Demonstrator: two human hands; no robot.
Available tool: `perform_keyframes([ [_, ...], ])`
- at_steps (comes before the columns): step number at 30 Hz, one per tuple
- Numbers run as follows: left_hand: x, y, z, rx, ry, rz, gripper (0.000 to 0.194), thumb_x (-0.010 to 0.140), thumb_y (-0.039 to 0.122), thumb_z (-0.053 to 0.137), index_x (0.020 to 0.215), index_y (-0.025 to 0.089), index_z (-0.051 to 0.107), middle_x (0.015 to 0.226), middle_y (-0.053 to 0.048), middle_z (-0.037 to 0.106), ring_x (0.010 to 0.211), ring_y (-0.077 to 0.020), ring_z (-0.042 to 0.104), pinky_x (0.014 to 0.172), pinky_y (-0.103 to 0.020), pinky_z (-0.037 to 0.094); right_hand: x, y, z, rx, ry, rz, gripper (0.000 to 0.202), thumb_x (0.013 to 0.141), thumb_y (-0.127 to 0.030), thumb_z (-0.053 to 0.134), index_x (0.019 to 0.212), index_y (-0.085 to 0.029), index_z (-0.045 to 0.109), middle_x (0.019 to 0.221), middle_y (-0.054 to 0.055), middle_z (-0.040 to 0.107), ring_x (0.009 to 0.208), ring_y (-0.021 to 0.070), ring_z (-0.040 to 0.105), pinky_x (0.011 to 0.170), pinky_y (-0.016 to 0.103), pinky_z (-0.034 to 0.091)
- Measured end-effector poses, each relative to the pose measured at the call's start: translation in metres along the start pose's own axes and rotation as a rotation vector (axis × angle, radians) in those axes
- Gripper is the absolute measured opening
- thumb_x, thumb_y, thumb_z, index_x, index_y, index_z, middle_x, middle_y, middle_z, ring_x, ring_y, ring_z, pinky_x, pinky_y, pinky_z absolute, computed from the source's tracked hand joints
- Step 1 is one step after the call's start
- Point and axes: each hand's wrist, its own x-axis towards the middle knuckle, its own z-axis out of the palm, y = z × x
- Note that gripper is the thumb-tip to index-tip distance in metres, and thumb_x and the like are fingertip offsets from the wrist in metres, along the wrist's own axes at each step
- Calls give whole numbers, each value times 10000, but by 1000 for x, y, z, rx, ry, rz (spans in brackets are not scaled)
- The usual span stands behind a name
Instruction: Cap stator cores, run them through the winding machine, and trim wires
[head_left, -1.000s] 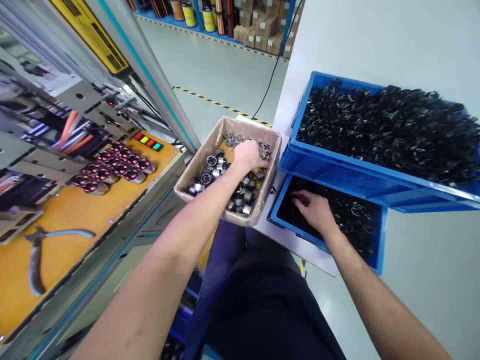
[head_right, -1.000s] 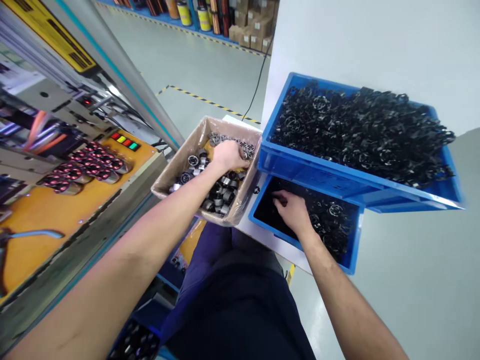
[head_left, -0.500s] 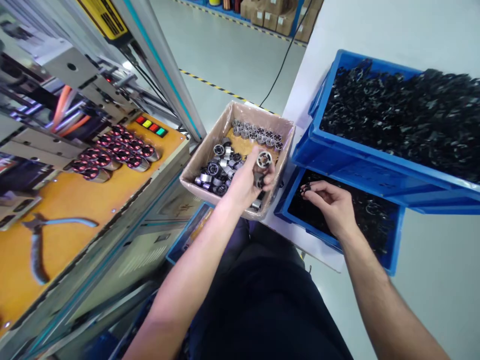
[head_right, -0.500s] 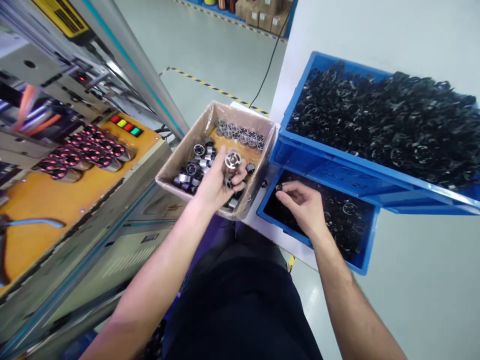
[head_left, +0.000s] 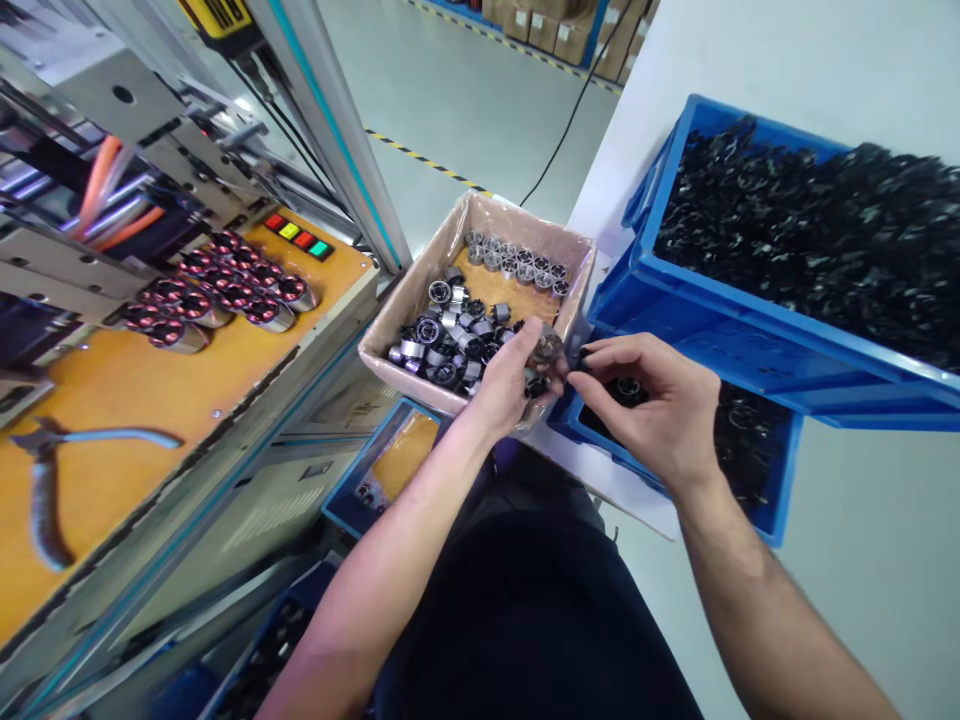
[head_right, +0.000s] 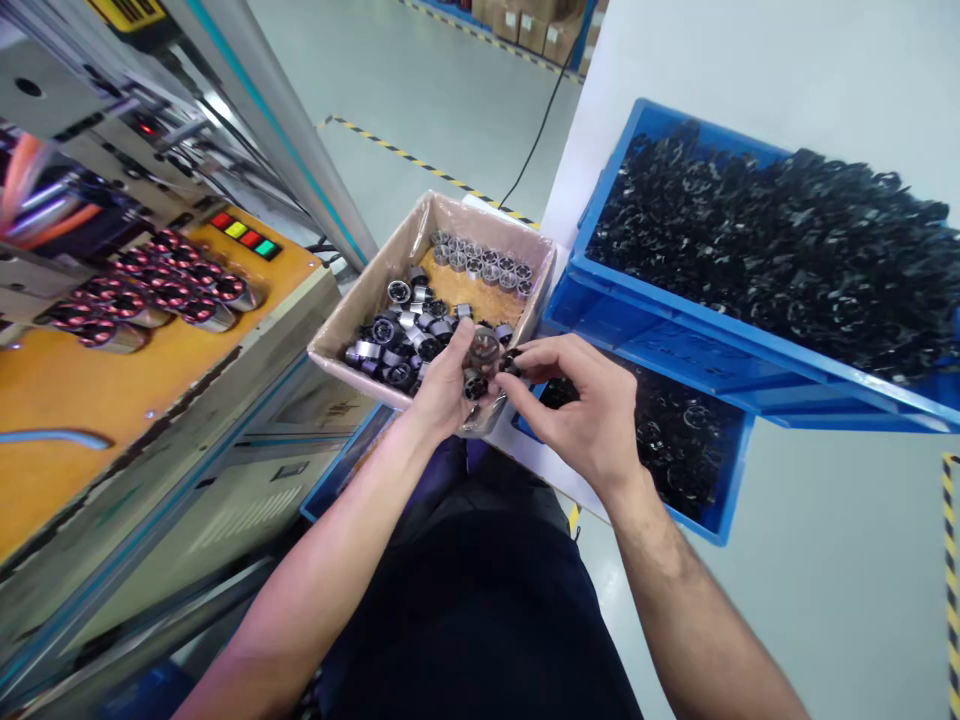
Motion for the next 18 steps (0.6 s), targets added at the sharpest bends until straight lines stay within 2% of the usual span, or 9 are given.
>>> perform_keyframes([
  [2, 1, -1, 2, -10, 5, -2, 541, 1007, 771, 700, 1188, 262, 717, 703, 35, 558, 516, -120, 484, 486, -249, 326, 0, 2, 9, -12, 19, 1, 187, 999, -307, 909, 1166, -291, 825, 1001, 24, 854, 812, 220, 816, 780, 378, 708],
  [4, 1, 0, 3, -11, -48, -12, 566, 1031, 771, 656, 1311, 286, 731, 669, 45, 501, 502, -117, 416, 496, -258, 322, -1, 5, 17, -38, 14, -16, 184, 1015, -298, 896, 1190, -296, 841, 999, 23, 852, 809, 216, 805, 794, 385, 712],
  [7, 0, 0, 4, 1, -103, -45, 616, 1009, 800, 638, 1270, 255, 765, 628, 42, 430, 502, -123, 372, 486, -267, 285, -3, 11, 24, -17, 1, -2, 123, 1035, -276, 868, 1155, -303, 873, 1059, 35, 872, 850, 220, 808, 808, 387, 727],
  [9, -1, 0, 3, 3, -94, -44, 566, 1016, 749, 643, 1254, 250, 769, 626, 38, 436, 509, -130, 385, 490, -266, 283, -6, 13, 25, 27, -1, 39, 158, 1028, -275, 876, 1183, -302, 884, 1098, 39, 879, 878, 219, 817, 812, 374, 738],
  [13, -2, 0, 3, -9, -101, -7, 425, 1027, 598, 640, 1193, 232, 777, 705, 11, 544, 560, -139, 432, 526, -268, 343, -10, 15, 20, 59, -5, 95, 214, 1019, -292, 885, 1232, -309, 891, 1133, 46, 879, 927, 232, 832, 855, 392, 753],
  [18, -3, 0, 3, 14, -133, 0, 415, 1036, 570, 612, 1143, 211, 792, 791, -18, 604, 613, -146, 454, 557, -274, 378, -5, 10, 15, -8, -36, 45, 191, 1030, -296, 874, 1213, -339, 909, 1149, 47, 896, 962, 263, 857, 887, 440, 752],
])
